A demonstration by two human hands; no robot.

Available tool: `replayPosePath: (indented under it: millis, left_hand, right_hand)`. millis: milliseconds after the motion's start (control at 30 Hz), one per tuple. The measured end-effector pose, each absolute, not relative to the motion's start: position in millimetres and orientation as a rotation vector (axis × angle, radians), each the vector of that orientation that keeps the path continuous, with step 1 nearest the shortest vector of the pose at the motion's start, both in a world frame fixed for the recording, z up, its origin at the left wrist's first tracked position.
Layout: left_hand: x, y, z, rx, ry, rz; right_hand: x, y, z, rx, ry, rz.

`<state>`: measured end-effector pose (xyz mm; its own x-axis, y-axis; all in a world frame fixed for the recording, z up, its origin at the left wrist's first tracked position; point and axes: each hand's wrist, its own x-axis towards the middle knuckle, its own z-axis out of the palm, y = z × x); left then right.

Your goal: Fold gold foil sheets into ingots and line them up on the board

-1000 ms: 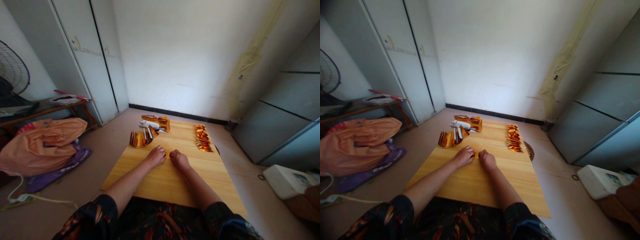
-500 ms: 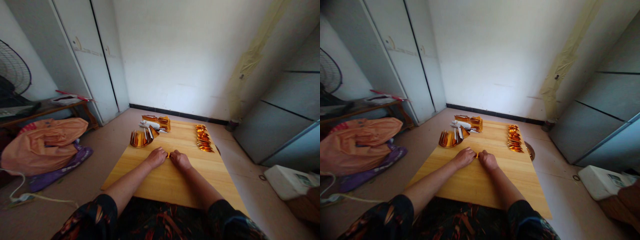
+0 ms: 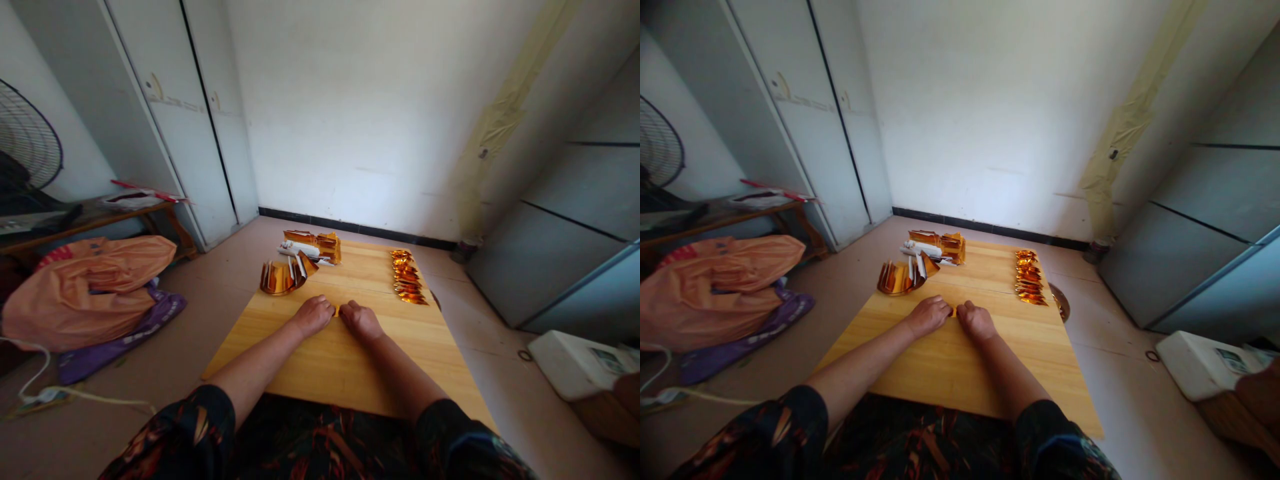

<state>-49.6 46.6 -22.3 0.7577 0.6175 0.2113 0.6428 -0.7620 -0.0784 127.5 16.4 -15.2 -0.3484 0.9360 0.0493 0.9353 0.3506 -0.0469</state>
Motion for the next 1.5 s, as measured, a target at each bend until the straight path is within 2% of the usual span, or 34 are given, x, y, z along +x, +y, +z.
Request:
replayPosePath:
  millis: [733,1100,1500]
  left_hand:
    - [-53,48,-37,-2.712,-0.906,-0.473]
    - [-54,44,-29,-2.746,-1.033,-0.482]
    - [-50,40,-34,-2.843,-1.271,-0.836]
  right_hand:
    - [131,15,-20,-1.667,-2.644,-0.151]
    - [121,15,-21,-1.631,-2.574,-0.215]
    - [111,16,-23,-1.822,-2.386,-0.086]
